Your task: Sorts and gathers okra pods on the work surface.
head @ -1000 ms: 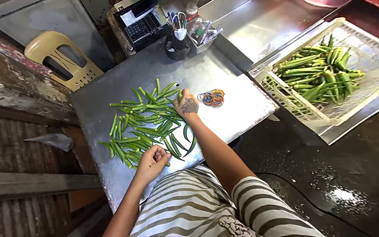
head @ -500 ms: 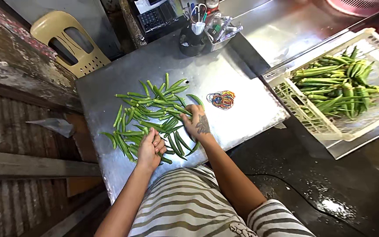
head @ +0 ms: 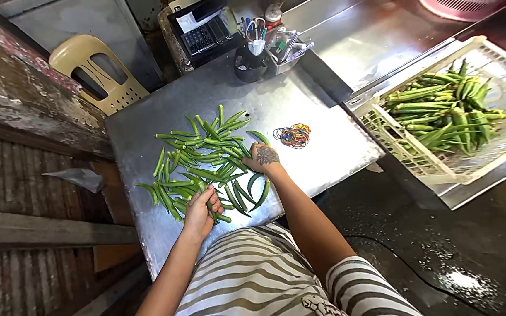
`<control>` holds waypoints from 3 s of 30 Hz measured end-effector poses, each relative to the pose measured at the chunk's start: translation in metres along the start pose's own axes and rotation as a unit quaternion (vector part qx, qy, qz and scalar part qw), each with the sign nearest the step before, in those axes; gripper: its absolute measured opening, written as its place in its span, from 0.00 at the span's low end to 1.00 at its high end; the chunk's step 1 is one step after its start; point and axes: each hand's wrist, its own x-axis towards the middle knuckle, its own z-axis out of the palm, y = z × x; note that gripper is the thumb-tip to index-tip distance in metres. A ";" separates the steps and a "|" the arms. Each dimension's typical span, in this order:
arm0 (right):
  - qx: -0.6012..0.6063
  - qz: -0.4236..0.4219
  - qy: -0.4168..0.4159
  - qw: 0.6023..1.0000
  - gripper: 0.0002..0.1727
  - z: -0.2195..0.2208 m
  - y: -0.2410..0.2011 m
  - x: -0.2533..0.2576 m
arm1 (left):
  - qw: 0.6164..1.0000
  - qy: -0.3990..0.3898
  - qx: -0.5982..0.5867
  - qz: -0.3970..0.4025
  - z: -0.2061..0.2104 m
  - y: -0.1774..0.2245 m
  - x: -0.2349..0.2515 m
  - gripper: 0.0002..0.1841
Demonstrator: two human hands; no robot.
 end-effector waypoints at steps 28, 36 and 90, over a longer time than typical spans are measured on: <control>0.462 -0.133 0.047 0.876 0.07 -0.010 0.006 -0.100 | 0.997 0.011 0.012 0.082 -0.002 0.000 0.023 0.04; 0.267 -0.196 -0.070 0.941 0.21 0.004 0.005 -0.068 | 0.991 -0.017 0.085 0.100 -0.016 0.002 0.007 0.13; -0.110 -0.191 0.014 0.975 0.07 0.044 -0.026 -0.049 | 0.998 0.013 -0.043 0.049 -0.060 0.028 0.010 0.17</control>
